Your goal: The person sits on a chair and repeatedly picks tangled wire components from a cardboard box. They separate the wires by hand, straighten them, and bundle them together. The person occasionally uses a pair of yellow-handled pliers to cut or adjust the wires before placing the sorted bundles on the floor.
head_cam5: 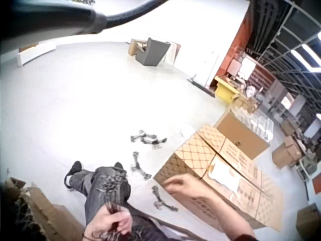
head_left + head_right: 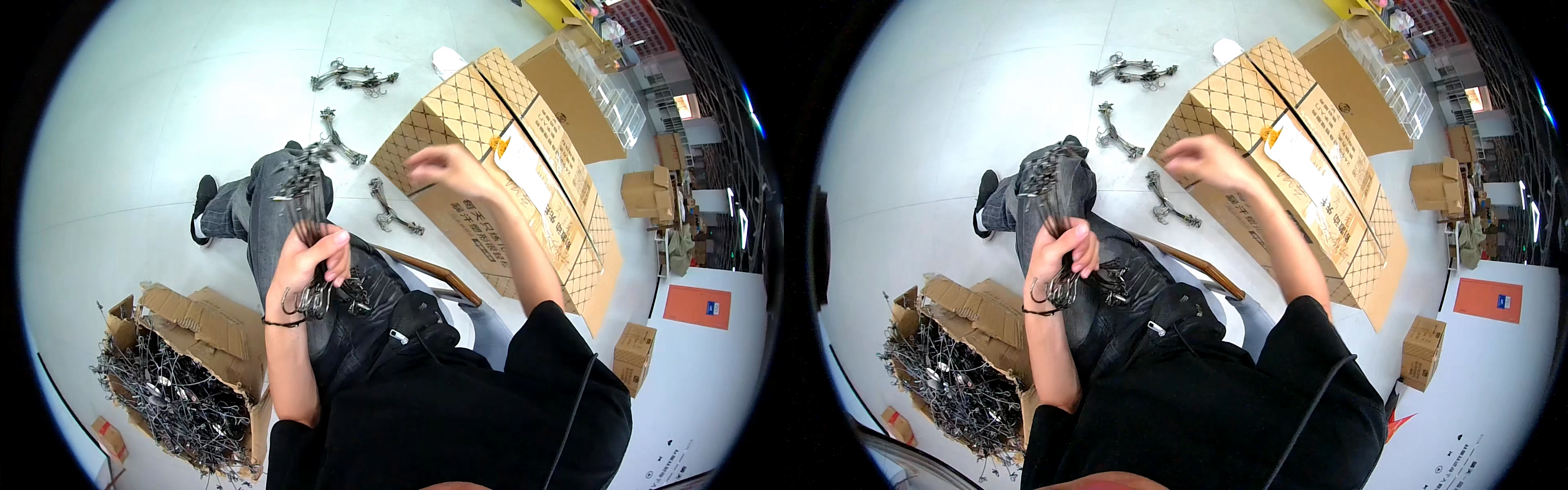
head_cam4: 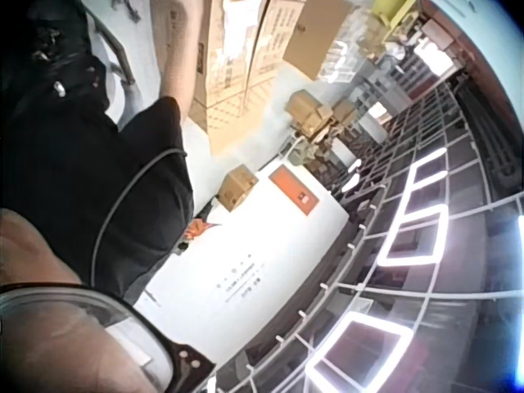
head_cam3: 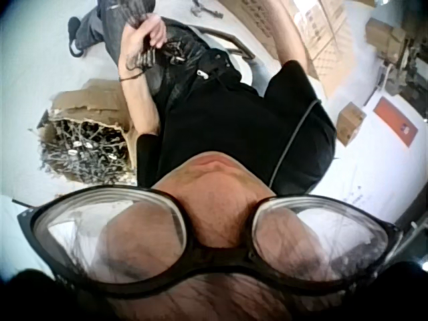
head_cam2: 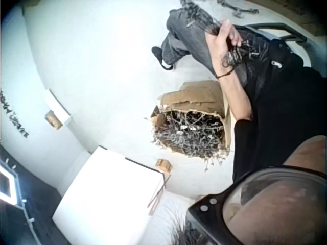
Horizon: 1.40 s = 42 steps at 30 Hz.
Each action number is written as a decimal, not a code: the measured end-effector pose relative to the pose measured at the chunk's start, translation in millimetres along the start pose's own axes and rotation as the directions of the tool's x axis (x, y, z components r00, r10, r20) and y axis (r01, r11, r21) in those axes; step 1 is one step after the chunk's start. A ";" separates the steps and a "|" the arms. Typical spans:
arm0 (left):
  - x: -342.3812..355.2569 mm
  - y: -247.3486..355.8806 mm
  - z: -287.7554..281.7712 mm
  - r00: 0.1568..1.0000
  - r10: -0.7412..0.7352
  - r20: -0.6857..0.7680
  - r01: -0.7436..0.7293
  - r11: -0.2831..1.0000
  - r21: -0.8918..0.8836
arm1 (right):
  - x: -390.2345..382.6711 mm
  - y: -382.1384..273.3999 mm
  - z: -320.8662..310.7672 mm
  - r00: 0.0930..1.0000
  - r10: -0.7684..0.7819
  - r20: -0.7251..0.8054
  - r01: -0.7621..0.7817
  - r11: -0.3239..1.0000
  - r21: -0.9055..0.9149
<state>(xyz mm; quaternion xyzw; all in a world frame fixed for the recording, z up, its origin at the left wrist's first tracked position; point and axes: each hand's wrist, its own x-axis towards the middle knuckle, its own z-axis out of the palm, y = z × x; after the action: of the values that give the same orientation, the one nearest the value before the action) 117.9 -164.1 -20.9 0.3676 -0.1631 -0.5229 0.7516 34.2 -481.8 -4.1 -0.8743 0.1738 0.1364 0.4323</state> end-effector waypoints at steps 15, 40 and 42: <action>-8.4 -13.6 11.3 0.988 0.135 -0.078 -0.141 0.986 -0.086 | 35.8 227.1 -124.3 0.780 -0.059 -0.623 -0.434 0.666 -0.607; -22.5 55.6 47.5 0.986 0.121 -0.114 -0.117 0.992 0.041 | -34.3 -92.9 0.5 0.829 -0.507 -0.238 0.298 0.039 0.954; -28.6 70.4 51.1 0.984 0.144 -0.108 -0.135 0.987 0.086 | -43.5 -114.5 -7.8 0.801 -0.550 -0.237 0.460 0.312 0.831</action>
<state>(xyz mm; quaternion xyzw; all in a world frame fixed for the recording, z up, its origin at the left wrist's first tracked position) 121.1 -144.9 68.6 0.4136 -0.1658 -0.4402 0.7795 43.9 -415.2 98.4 -0.5403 -0.0846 -0.0715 0.8341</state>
